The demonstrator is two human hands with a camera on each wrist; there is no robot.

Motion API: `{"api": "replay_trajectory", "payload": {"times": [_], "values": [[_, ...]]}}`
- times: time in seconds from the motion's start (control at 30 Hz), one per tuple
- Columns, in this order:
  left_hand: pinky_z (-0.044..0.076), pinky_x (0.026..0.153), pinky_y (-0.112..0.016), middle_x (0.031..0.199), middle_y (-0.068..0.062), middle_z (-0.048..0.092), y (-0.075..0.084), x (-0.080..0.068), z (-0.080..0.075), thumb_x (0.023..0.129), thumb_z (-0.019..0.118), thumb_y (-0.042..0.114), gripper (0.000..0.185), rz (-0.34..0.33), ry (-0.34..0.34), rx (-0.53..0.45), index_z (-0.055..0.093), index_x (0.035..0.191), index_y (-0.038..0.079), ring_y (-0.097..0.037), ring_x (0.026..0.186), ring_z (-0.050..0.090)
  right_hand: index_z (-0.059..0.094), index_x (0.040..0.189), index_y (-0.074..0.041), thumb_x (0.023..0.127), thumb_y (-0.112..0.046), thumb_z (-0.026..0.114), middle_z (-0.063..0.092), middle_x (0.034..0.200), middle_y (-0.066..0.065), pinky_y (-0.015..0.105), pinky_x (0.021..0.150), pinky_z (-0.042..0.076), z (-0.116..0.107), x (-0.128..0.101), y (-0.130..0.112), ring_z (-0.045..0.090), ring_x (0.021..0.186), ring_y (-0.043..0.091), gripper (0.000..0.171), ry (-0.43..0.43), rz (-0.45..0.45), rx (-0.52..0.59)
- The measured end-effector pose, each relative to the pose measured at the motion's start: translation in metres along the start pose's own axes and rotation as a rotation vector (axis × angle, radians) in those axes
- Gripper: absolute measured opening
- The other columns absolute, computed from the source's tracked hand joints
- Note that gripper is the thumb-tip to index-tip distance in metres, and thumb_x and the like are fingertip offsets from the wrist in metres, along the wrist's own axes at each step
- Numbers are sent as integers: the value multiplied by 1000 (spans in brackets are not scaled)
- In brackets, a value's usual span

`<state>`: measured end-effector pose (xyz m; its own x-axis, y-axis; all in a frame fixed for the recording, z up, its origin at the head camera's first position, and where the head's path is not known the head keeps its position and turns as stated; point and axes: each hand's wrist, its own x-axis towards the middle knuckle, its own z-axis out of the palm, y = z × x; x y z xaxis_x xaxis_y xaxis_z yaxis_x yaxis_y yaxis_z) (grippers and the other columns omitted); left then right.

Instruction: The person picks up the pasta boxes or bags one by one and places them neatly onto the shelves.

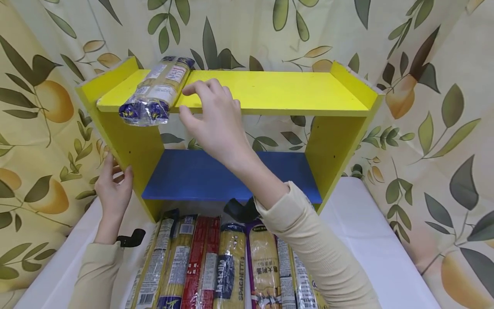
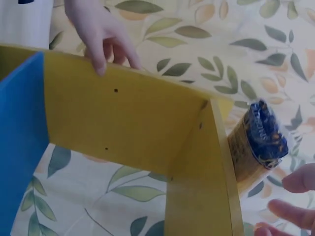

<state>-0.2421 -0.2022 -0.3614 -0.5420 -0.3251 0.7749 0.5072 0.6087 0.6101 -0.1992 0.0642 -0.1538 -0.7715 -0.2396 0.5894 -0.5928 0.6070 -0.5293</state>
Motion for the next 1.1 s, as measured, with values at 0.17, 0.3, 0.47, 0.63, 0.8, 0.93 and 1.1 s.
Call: {"api": "replay_trajectory", "payload": {"times": [0.17, 0.3, 0.47, 0.63, 0.8, 0.93, 1.1], "values": [[42, 71, 4, 104, -25, 66, 0, 0, -1, 86, 59, -4, 61, -4, -7, 2, 49, 141, 18, -40, 85, 66, 66, 114, -8, 91, -17, 59, 63, 113, 8, 41, 90, 38, -1, -32, 9, 50, 99, 24, 26, 158, -237, -110], [42, 71, 4, 104, -25, 66, -1, 1, 0, 85, 60, -3, 61, -8, -5, -8, 50, 141, 18, -39, 85, 66, 67, 112, -8, 89, -16, 61, 66, 112, 8, 44, 86, 35, -3, -61, 23, 52, 102, 26, 25, 241, -339, -183], [42, 72, 4, 106, -24, 67, 0, 2, 0, 85, 61, -1, 60, -11, 3, -10, 50, 141, 17, -38, 85, 66, 68, 111, -7, 86, -10, 64, 66, 112, 9, 42, 87, 35, -8, -101, 45, 52, 104, 26, 25, 253, -292, -113], [41, 71, 4, 107, -23, 67, 1, 1, -1, 85, 62, -2, 60, -26, 11, -10, 51, 140, 17, -38, 85, 66, 68, 109, -8, 81, 2, 66, 67, 110, 7, 32, 97, 37, -12, -138, 62, 53, 105, 16, 30, 233, -152, 20], [42, 72, 4, 107, -23, 67, 0, 2, -1, 85, 61, -2, 59, -20, 22, -9, 51, 140, 17, -37, 85, 66, 68, 110, -10, 79, 6, 67, 67, 109, 5, 22, 105, 32, -13, -169, 74, 51, 108, 5, 35, 222, -59, 29], [42, 72, 3, 106, -24, 67, -1, 2, 1, 86, 60, -1, 58, -20, 18, -3, 51, 140, 18, -37, 85, 67, 68, 112, -12, 78, 7, 69, 66, 110, 3, 21, 100, 32, -8, -194, 87, 49, 109, 1, 39, 208, 11, 4], [42, 72, 4, 106, -23, 67, -2, 1, 2, 86, 59, -1, 58, -14, 27, 9, 51, 140, 19, -39, 85, 68, 65, 116, -12, 81, -1, 70, 64, 115, 2, 32, 88, 32, 4, -228, 108, 45, 105, 7, 37, 119, 197, -119]]}}
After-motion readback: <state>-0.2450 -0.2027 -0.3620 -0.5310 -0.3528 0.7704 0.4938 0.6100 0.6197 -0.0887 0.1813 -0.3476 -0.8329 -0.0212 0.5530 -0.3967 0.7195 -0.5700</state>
